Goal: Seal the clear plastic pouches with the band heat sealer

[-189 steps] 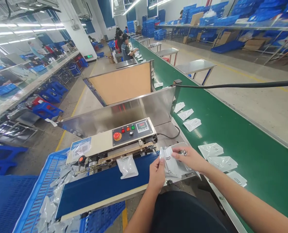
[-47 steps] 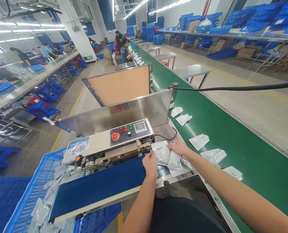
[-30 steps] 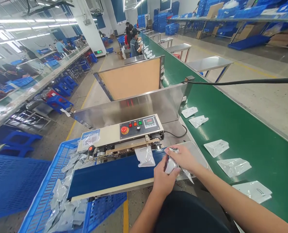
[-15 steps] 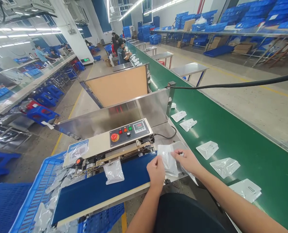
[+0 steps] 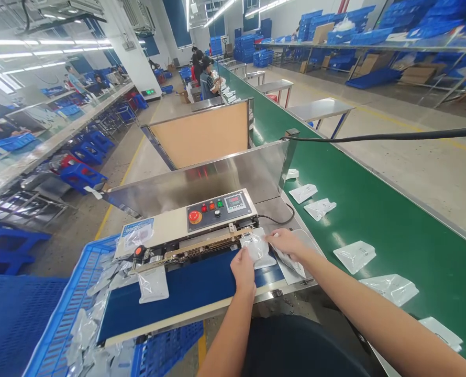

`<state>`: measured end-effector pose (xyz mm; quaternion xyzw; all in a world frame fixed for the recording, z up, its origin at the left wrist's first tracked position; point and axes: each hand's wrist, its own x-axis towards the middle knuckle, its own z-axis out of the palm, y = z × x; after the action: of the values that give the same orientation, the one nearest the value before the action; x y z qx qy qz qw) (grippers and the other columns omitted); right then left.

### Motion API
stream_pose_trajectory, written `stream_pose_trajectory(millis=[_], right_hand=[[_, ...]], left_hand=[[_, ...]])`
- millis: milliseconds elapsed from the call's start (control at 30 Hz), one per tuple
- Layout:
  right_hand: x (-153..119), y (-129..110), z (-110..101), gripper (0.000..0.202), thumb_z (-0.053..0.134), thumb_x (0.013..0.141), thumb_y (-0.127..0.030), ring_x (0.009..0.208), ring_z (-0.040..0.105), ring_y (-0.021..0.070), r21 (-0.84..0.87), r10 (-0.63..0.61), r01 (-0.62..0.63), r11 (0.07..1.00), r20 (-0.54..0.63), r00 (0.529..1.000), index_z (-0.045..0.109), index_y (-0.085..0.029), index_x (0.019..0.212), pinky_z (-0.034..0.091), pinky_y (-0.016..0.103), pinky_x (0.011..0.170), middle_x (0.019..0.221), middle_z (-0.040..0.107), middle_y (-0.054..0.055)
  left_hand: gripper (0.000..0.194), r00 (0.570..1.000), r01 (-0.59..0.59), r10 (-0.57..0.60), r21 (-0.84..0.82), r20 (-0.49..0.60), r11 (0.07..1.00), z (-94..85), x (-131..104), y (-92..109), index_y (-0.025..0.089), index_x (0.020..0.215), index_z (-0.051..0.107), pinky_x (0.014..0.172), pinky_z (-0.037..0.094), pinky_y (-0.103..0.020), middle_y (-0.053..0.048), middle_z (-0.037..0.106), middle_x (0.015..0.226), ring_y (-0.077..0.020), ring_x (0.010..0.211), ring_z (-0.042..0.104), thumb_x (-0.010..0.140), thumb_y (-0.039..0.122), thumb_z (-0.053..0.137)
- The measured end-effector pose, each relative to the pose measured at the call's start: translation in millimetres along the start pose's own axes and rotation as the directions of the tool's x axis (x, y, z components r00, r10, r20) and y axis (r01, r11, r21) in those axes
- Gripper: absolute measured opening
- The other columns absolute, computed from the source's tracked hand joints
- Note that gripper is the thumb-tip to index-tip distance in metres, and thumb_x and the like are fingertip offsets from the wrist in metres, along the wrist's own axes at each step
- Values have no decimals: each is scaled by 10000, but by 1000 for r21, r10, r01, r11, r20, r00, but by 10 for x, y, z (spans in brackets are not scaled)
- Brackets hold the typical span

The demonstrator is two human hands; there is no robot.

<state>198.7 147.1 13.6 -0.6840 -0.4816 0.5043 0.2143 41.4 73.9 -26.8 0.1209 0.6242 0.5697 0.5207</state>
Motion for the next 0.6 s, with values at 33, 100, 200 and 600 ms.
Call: stream_pose_trajectory(millis=[33,100,200,600], right_hand=[[-31,8,-1,373,805,765,-534,619,553,162,-8,-9,9,1000,9,1000,653,-213,650,398,256,574,619,640,9],[-126,35,-14,398,795,781,-593,687,601,183,6,-41,41,999,-4,999,700,-208,742,432,261,605,717,701,38],[-330,32,15,525,751,807,-696,667,602,193,104,-53,58,993,-48,997,740,-200,978,451,274,602,705,683,32],[-622,334,44,622,761,825,-703,942,720,262,452,-204,191,871,-20,979,747,-198,1188,590,355,840,1049,787,105]], left_hand=[[510,997,-59,60,18,-53,998,-83,-57,15,129,1007,803,852,580,-368,-156,782,1078,-302,1018,726,765,577,828],[530,946,-249,272,143,-173,958,-232,-222,36,177,1205,768,1035,540,-410,-174,722,1342,-332,1261,660,816,534,815],[446,863,-478,505,364,25,799,-323,-520,62,216,1231,765,1070,524,-441,-167,727,1340,-332,1239,669,864,468,795],[461,918,-344,272,238,288,908,79,-442,152,154,985,832,799,570,-343,-124,810,925,-269,851,728,917,588,690]])
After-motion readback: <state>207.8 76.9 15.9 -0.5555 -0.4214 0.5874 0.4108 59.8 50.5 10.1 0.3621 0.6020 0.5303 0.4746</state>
